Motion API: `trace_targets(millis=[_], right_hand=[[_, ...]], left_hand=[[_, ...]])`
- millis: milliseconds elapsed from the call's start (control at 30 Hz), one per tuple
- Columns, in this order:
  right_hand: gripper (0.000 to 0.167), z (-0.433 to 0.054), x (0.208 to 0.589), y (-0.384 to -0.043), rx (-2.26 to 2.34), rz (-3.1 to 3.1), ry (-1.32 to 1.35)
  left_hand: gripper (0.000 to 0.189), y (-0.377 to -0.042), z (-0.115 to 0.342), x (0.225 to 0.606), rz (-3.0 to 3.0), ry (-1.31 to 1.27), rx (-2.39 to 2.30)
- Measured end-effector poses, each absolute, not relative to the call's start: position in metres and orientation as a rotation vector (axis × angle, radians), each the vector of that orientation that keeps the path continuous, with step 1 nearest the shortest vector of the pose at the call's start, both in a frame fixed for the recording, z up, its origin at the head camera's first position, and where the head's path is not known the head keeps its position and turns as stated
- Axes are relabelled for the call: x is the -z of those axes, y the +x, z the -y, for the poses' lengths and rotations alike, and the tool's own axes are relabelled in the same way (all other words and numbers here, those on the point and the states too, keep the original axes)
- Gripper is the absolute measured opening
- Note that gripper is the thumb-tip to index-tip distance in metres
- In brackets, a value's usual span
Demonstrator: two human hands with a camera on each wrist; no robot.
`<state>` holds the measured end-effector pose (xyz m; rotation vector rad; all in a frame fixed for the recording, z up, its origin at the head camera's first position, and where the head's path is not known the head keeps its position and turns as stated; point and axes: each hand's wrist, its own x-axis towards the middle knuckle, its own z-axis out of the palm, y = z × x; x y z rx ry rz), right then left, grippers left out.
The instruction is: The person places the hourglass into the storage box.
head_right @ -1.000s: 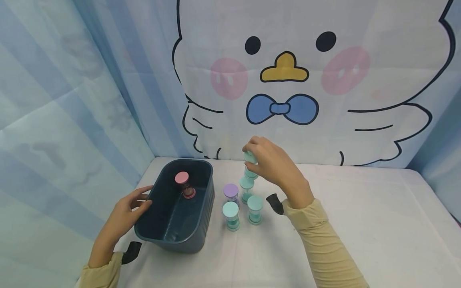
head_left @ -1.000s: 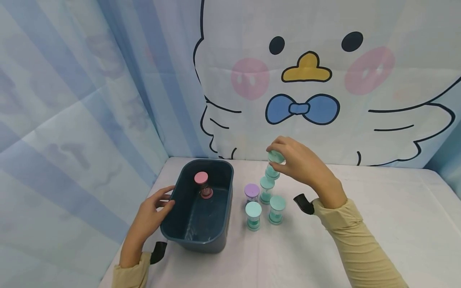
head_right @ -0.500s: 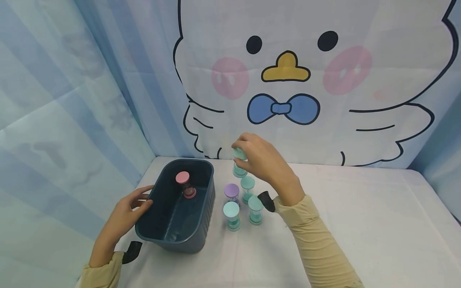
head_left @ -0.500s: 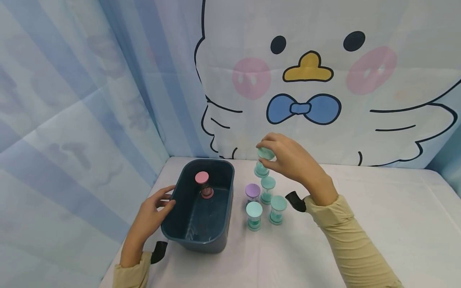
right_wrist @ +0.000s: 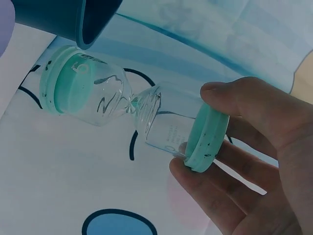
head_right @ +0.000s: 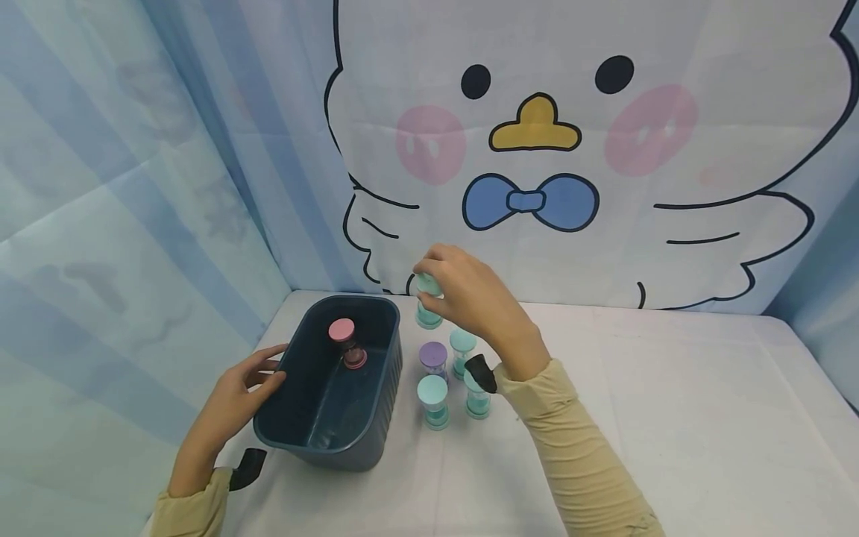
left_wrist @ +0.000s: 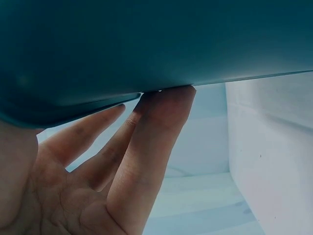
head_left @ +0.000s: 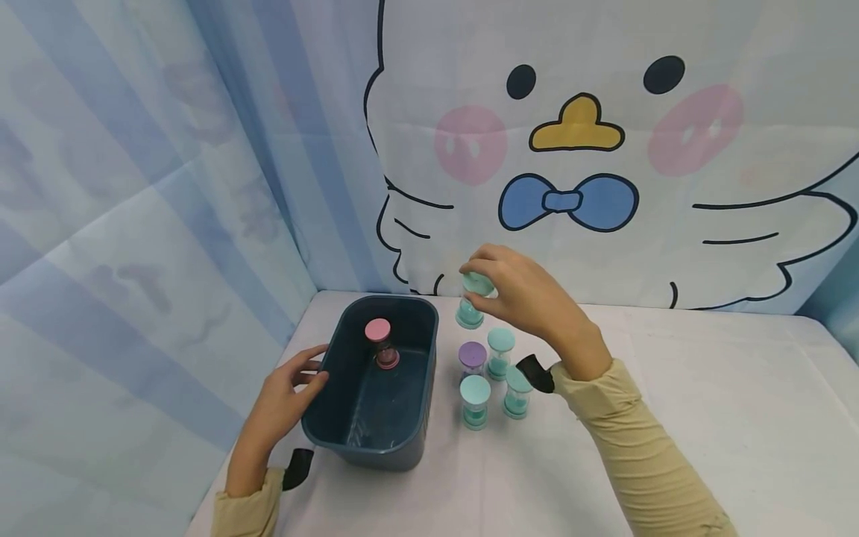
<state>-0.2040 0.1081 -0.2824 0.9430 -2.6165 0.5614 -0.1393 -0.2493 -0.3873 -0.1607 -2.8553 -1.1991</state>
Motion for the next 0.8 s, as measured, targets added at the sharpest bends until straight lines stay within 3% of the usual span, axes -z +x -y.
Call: trace_targets(millis=[800], right_hand=[[0.031,-0.084,0.281,-0.210,-0.594,2.558,1.001]], left_hand=[[0.047,-0.139,0.250,0.387,2.858,-0.157,1.217]])
